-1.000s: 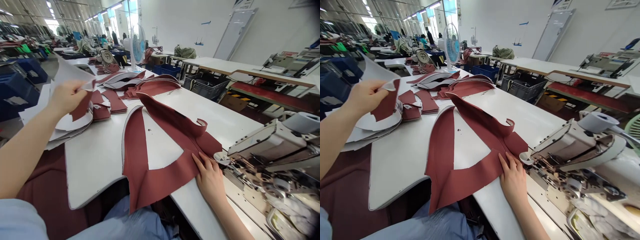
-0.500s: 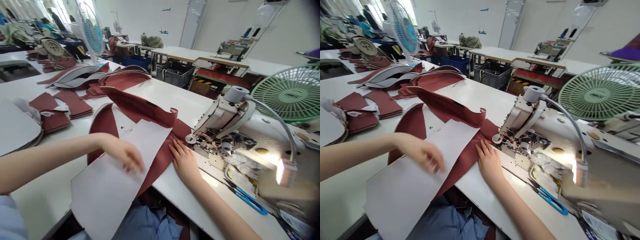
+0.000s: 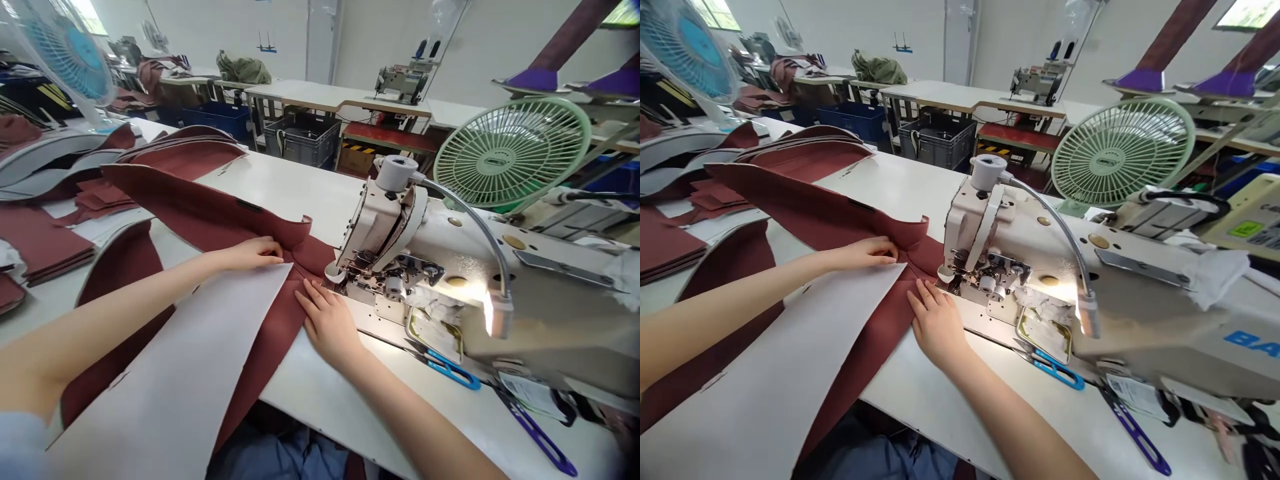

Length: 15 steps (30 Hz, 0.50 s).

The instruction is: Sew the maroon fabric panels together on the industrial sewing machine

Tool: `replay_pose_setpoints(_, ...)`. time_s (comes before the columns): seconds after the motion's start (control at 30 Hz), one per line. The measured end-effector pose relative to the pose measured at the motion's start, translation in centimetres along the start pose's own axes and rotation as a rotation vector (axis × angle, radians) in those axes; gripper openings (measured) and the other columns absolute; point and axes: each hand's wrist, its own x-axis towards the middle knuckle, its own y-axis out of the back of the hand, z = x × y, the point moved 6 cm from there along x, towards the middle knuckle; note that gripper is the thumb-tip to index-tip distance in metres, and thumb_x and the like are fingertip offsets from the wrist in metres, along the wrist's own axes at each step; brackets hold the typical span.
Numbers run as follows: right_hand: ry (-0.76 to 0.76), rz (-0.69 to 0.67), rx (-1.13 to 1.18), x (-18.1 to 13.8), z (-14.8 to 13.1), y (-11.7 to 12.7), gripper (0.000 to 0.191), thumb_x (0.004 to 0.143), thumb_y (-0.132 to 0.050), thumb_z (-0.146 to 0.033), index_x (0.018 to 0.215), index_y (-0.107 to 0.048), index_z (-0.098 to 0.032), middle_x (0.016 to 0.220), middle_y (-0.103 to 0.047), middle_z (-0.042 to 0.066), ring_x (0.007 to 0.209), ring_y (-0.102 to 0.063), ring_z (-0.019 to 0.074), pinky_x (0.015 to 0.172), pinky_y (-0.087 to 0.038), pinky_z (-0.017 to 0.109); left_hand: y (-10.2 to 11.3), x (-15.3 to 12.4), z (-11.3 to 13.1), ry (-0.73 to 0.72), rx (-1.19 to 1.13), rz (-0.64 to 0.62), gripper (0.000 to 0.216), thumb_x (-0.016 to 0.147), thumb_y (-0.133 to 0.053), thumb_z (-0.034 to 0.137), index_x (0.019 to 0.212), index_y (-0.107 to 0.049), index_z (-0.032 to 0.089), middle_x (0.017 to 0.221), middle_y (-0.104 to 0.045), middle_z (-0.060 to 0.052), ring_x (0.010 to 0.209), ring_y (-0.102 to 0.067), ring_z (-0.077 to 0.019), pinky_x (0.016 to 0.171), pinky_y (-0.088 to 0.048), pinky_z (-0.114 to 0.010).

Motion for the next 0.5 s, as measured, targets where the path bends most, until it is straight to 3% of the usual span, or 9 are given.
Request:
replay_pose_setpoints(0.13, 0.008, -0.002, 0.006, 0.2, 0.3, -0.3, 0.045, 0.096, -0.046, -0.021, 0.14, -0.055, -0.018, 0.152, -0.044, 0.011, 0.138, -0.042, 0.0274, 0.105, -0.041, 0.042, 0.1, -0.1, 0.0, -0.006, -0.077, -0.034, 0.039, 0.085, -0.057, 0.057, 0.096, -0.069, 0.022, 0.1, -0.06, -0.006, 0.087, -0.057, -0.0205, 0.074, -0.043, -0.028)
replay_pose_setpoints(0.3, 0.017, 0.007, -0.006, 0.0, 0.2, -0.4, 0.044, 0.097, -0.044, -0.023, 0.14, -0.054, -0.016, 0.153, -0.043, 0.011, 0.139, -0.042, 0.0275, 0.104, -0.04, 0.041, 0.3, -0.6, 0.1, 0.061, -0.073, -0.075, 0.039, 0.087, -0.053, 0.055, 0.079, -0.063, 0.018, 0.078, -0.061, -0.002, 0.072, -0.053, -0.0178, 0.063, -0.037, -0.026)
replay_pose_setpoints(0.4, 0.021, 0.004, -0.013, 0.0, 0.0, -0.3, 0.044, 0.098, -0.044, -0.023, 0.14, -0.054, -0.015, 0.152, -0.043, 0.012, 0.138, -0.042, 0.0284, 0.104, -0.039, 0.041, 0.9, -1.5, 1.4, 0.031, -0.168, -0.068, 0.041, 0.088, -0.052, 0.053, 0.07, -0.06, 0.017, 0.082, -0.06, -0.004, 0.078, -0.054, -0.0189, 0.068, -0.041, -0.027)
replay_pose_setpoints(0.5, 0.028, 0.009, -0.017, 0.1, -0.2, 0.0, 0.044, 0.098, -0.043, -0.023, 0.139, -0.054, -0.014, 0.152, -0.044, 0.013, 0.137, -0.042, 0.0282, 0.103, -0.039, 0.04, 0.3, -2.0, 4.5, -0.046, -0.352, -0.115, 0.036, 0.092, -0.049, 0.05, 0.085, -0.064, 0.018, 0.098, -0.063, -0.004, 0.093, -0.058, -0.021, 0.081, -0.046, -0.028)
